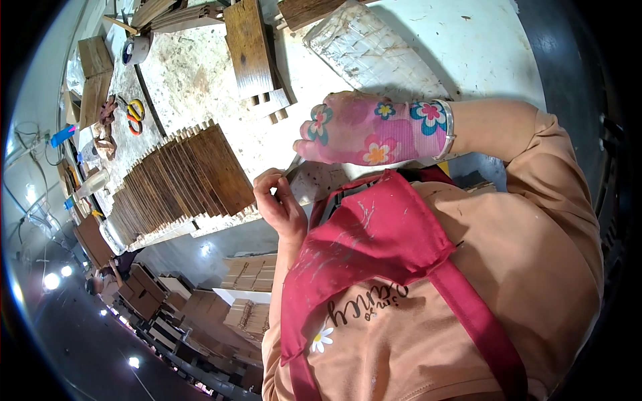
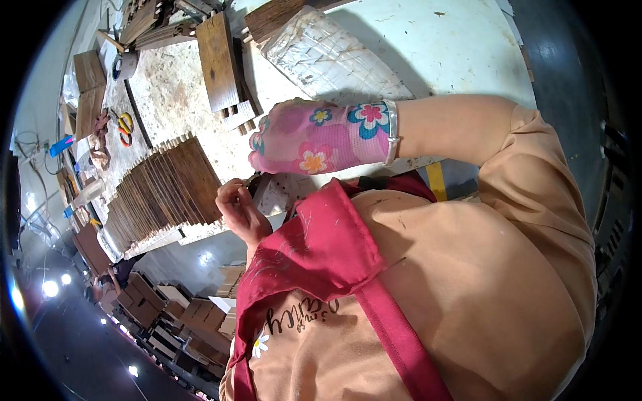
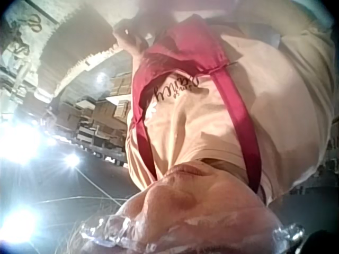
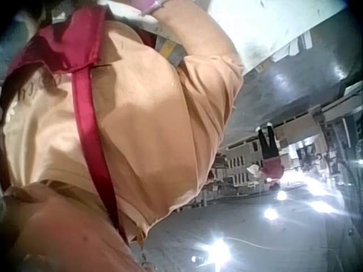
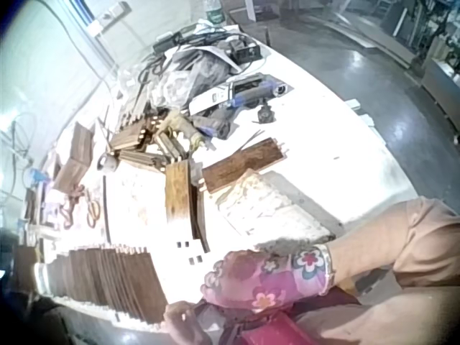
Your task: The person applies glue from a bottle onto the finger joints of several wooden pieces and then places them onto a large stack on the workbench.
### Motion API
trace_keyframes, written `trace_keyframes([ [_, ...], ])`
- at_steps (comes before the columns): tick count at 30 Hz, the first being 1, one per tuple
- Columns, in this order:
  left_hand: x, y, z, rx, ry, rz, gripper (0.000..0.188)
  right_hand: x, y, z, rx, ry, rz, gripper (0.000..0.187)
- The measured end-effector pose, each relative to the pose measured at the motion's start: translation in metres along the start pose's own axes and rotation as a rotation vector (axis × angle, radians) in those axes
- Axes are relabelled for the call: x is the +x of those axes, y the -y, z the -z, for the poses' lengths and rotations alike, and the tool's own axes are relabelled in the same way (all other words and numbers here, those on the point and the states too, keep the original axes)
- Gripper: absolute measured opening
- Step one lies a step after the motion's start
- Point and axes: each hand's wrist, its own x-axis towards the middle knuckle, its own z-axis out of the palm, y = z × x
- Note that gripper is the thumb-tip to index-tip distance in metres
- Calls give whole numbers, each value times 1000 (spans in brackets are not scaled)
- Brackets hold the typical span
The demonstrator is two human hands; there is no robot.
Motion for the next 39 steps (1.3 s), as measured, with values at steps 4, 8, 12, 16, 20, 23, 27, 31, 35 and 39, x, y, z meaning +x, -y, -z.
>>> trace_keyframes([
  [4,1,2,0,42,9,-43,11,4,3,9,-151,-18,55,12],
  [8,2,2,-1,71,12,-68,11,8,0,4,-87,-15,27,11],
  [12,3,1,-1,88,19,-73,11,8,-7,-3,52,-15,15,13],
  [16,3,1,-2,70,4,-44,11,6,-9,-5,-16,24,-19,17],
  [20,2,0,-2,58,-1,-12,11,0,-9,-1,-88,18,-4,20],
  [23,3,0,-2,59,8,-3,10,-2,-9,-2,-139,13,13,21],
  [27,3,0,-2,64,10,-20,10,-4,-8,0,-43,-57,18,17],
  [31,4,-2,-3,68,17,-11,12,2,-5,7,-6,4,-4,12],
  [35,7,-5,-4,87,27,-29,13,2,1,28,-98,-48,57,13],
  [39,10,-6,-9,95,24,-49,14,3,0,22,-137,-44,66,13],
])
